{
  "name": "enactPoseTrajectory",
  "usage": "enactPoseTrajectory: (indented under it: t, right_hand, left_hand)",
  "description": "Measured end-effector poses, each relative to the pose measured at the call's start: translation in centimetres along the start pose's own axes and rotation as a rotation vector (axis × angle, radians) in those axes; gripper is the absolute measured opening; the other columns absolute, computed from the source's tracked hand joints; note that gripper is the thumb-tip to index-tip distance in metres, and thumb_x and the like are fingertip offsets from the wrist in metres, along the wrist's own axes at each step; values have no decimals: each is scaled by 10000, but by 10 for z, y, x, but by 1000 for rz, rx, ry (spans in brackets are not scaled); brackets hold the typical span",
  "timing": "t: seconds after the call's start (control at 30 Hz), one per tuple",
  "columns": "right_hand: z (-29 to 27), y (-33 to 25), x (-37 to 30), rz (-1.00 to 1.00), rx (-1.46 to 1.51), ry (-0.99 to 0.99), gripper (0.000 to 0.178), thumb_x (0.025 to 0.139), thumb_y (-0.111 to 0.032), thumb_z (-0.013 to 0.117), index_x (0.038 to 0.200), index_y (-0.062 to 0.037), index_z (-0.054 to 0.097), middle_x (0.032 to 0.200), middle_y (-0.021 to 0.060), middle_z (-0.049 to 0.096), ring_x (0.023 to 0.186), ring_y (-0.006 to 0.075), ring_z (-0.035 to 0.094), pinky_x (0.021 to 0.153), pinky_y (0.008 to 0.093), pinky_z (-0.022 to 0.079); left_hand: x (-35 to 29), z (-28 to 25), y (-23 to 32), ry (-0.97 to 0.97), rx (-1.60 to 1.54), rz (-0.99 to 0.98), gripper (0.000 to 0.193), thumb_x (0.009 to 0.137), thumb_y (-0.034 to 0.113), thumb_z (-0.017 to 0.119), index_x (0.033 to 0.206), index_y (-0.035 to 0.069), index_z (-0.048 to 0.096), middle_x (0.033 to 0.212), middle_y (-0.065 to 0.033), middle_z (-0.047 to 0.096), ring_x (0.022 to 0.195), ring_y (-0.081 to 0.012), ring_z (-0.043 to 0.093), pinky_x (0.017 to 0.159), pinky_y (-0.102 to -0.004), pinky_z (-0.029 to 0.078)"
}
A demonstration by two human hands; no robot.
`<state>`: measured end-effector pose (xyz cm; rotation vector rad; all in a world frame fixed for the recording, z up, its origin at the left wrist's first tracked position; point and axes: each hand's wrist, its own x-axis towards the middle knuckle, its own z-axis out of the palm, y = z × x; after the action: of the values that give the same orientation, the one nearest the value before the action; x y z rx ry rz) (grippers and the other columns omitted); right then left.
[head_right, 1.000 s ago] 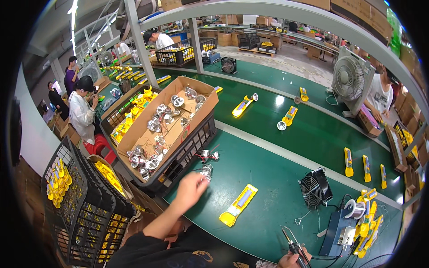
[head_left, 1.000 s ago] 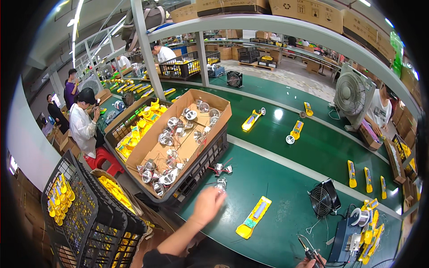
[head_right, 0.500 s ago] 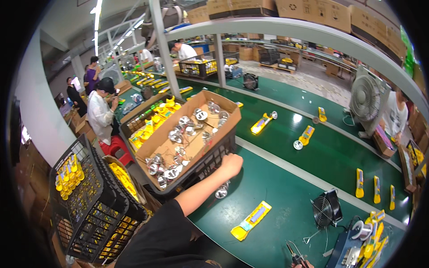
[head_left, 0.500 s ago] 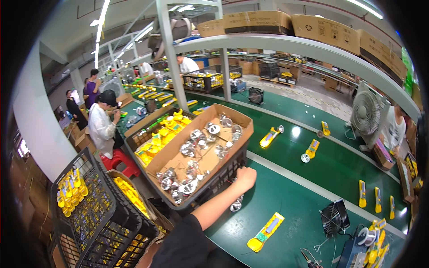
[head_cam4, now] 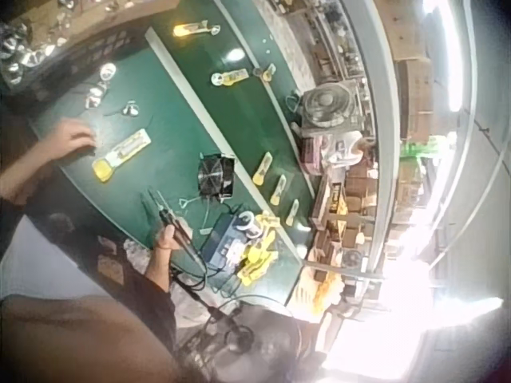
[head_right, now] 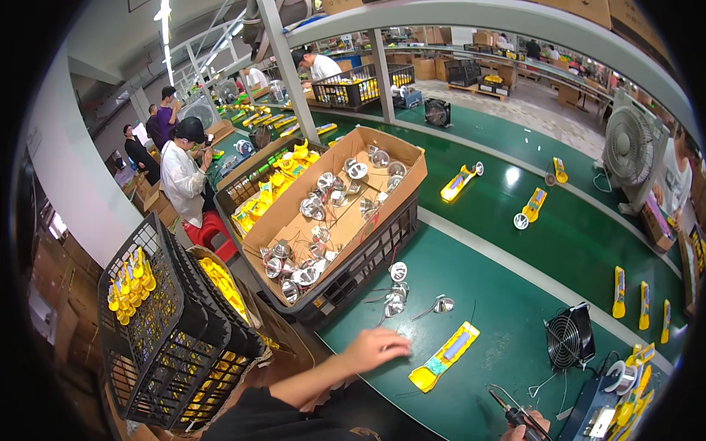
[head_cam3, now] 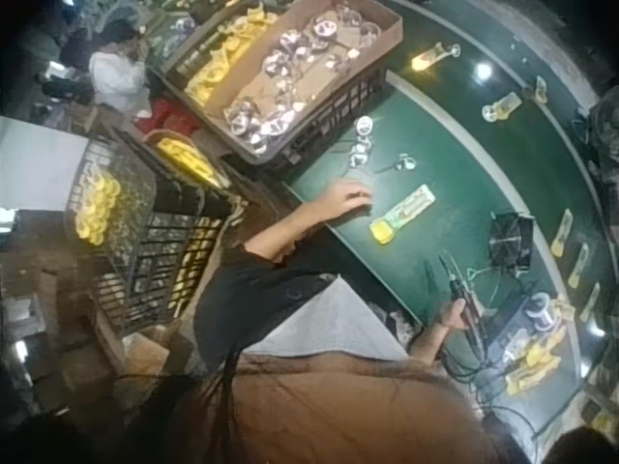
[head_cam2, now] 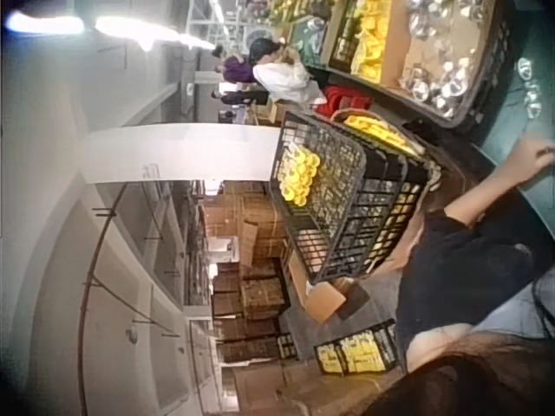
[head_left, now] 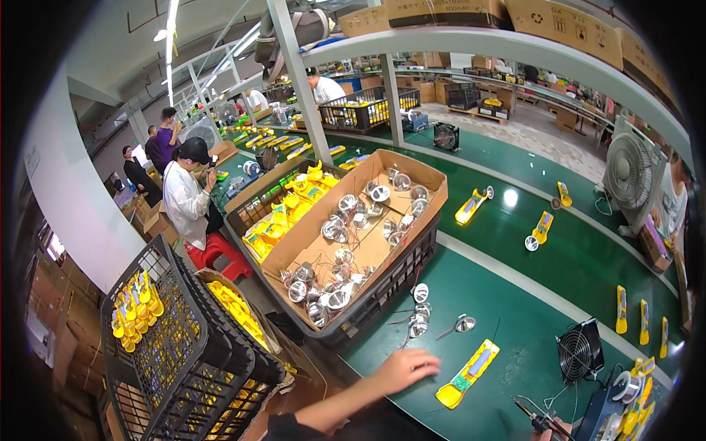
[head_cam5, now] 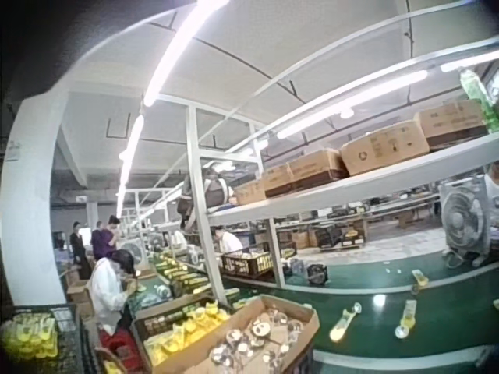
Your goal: The person solders light fixture components onto a circuit board using a soldering iron and solder wire, then assembles the circuit board into an electronic light housing.
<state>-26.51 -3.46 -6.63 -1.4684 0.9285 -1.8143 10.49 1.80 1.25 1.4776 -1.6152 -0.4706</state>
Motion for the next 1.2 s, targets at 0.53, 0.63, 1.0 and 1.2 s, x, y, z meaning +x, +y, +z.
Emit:
enactPoseTrajectory:
  t: [0.53, 0.63, 1.0, 1.2]
  right_hand:
    - [113, -49, 46, -130, -135, -508, 349, 704, -329, 570, 621, -10, 453, 486, 74, 482, 418, 199, 498, 451, 295, 444]
    - [111, -53, 42, -43, -135, -522, 300, 641, -247, 601, 507, 11, 526, 485, 92, 520, 421, 227, 527, 467, 292, 465]
    - [114, -42, 30, -248, -157, -719, 231, 632, -157, 698, 612, 16, 546, 539, 88, 540, 441, 203, 540, 473, 290, 486]
    - [112, -42, 34, -162, -238, -811, 286, 662, -229, 691, 639, 15, 545, 548, 80, 543, 458, 212, 544, 479, 295, 482]
  left_hand:
    - [-35, 61, 24, 389, -71, -292, 77, 687, -7, 646, 754, 10, 611, 817, -117, 594, 730, -223, 591, 686, -307, 468]
    - [-36, 72, 29, 450, -67, -312, 104, 641, -10, 680, 713, 28, 616, 917, -107, 534, 781, -222, 544, 691, -296, 445]
    - [-27, 79, 27, 418, 131, -241, 152, 557, 30, 725, 647, 83, 616, 931, -92, 525, 831, -222, 502, 675, -298, 396]
    - [-27, 81, 26, 424, 81, -269, 149, 573, 39, 731, 653, 79, 613, 919, -91, 532, 824, -222, 507, 685, -309, 389]
